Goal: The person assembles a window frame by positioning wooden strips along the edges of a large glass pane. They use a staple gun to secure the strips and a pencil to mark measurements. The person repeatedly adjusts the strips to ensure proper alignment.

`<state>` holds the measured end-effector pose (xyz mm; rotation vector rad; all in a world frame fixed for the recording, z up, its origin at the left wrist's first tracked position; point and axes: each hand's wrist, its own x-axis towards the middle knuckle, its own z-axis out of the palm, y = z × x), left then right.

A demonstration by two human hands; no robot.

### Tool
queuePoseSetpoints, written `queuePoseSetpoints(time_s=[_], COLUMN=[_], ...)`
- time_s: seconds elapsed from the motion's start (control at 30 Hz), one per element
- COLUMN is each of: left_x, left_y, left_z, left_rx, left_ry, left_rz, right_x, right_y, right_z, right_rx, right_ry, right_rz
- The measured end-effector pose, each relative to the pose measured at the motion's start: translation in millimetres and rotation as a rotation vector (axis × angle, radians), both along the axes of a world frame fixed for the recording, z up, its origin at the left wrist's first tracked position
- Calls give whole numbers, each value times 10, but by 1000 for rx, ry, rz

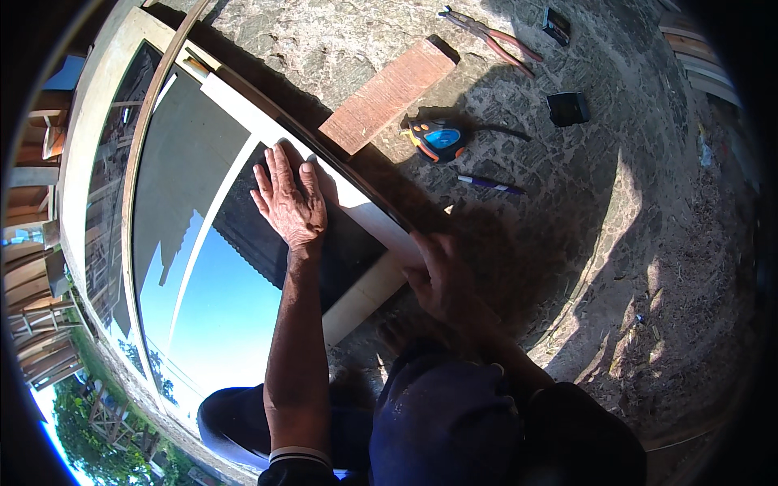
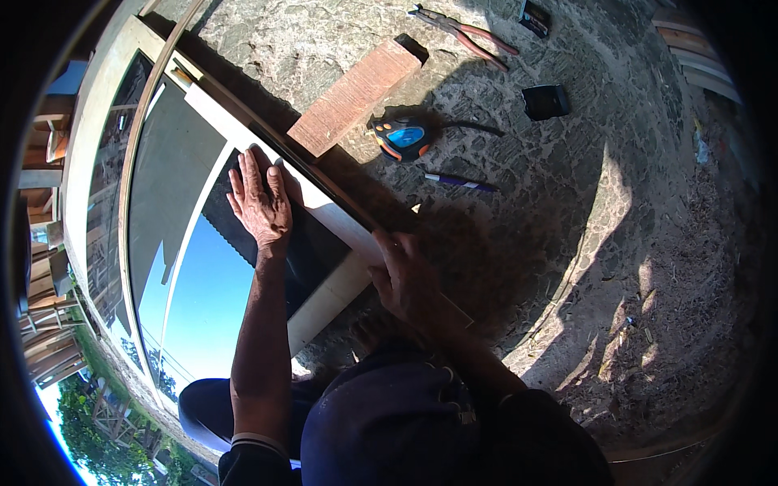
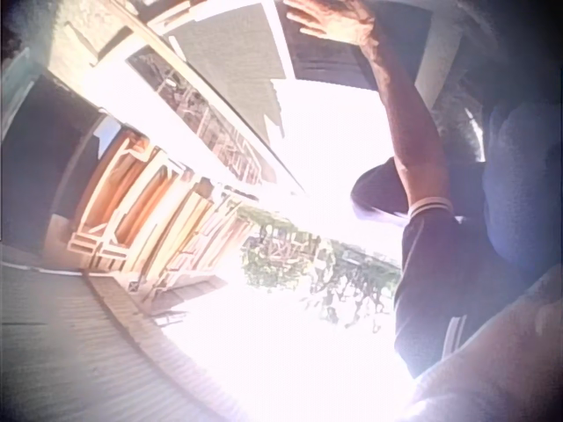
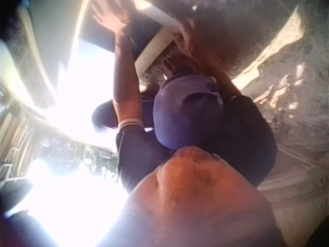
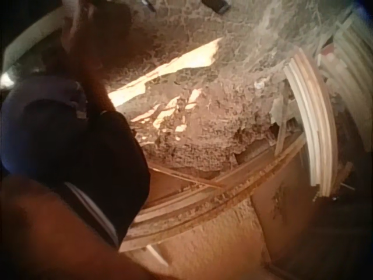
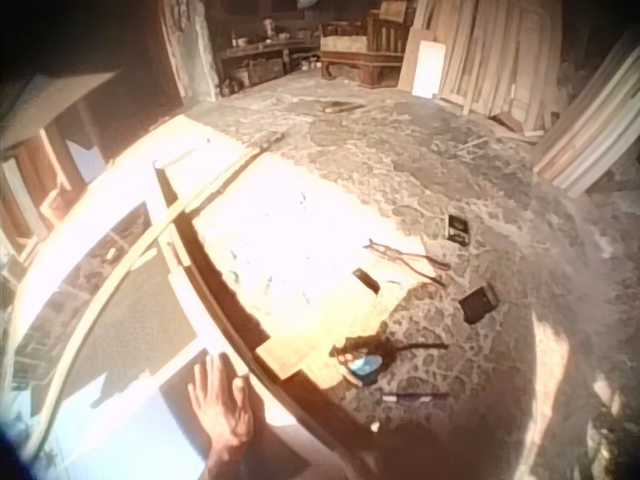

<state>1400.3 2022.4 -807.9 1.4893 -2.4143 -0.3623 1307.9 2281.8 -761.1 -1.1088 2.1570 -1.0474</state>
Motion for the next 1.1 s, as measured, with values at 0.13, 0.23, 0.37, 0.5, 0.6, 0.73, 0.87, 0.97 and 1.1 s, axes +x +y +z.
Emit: queuePoseSetpoints(time_s=[0.13,0.23,0.37,0.5,0.6,0.73,0.87,0.97,1.1], left_x=[-13,-26,-43,-50,-67,-76,-88,-97,-102], left_y=[12,24,24,27,30,35,31,33,32], left_z=[20,47,67,89,105,120,132,149,160], left_rx=[5,-4,24,45,49,52,67,69,68], left_ry=[-15,-24,-23,-32,-65,-65,-93,-99,-100], left_rz=[3,8,18,19,25,17,29,26,28], right_x=[-3,8,-12,-26,-24,-13,-6,-7,-7], right_y=[18,2,-18,-22,-33,-49,-40,-33,-24], right_z=[-1,-5,13,97,146,142,118,114,108], right_rx=[22,31,39,53,66,61,58,60,43], right_ry=[19,-9,-3,13,0,17,36,44,18], right_rz=[10,13,26,42,40,33,33,36,28])
